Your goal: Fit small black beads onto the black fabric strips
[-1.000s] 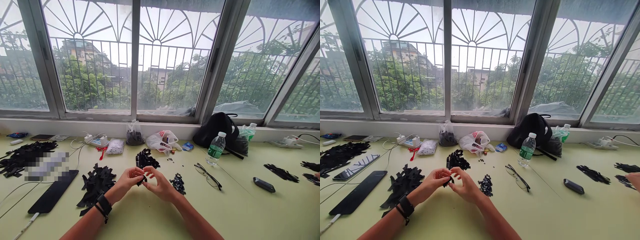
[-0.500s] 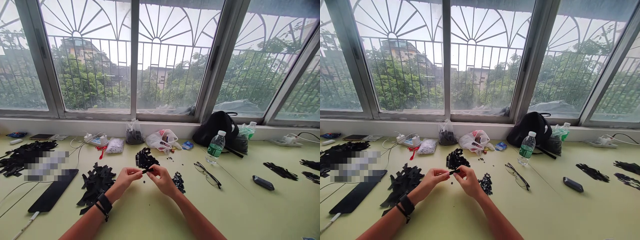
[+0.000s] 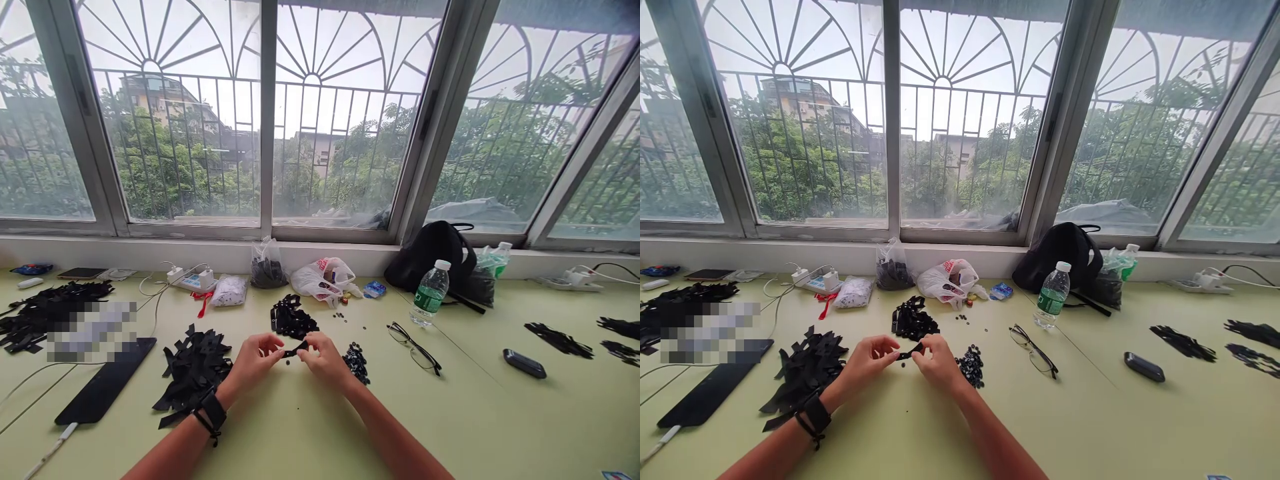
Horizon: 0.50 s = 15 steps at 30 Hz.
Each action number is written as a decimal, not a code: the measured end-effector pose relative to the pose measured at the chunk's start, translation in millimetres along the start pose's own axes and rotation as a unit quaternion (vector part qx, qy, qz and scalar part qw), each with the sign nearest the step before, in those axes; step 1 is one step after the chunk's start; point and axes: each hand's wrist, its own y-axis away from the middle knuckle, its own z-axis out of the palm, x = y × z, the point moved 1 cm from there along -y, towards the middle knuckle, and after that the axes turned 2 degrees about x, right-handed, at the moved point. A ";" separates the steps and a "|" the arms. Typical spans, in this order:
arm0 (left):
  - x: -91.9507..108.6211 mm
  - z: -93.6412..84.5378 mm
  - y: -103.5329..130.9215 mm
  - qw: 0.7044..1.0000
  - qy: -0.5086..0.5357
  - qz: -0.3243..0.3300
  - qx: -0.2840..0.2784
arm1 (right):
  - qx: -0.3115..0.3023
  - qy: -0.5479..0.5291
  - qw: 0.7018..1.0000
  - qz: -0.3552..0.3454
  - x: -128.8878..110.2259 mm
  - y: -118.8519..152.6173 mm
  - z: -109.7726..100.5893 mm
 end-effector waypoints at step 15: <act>7.2 2.6 8.3 0.989 -0.140 0.049 0.000 | -0.021 0.039 0.999 0.002 6.9 5.7 7.5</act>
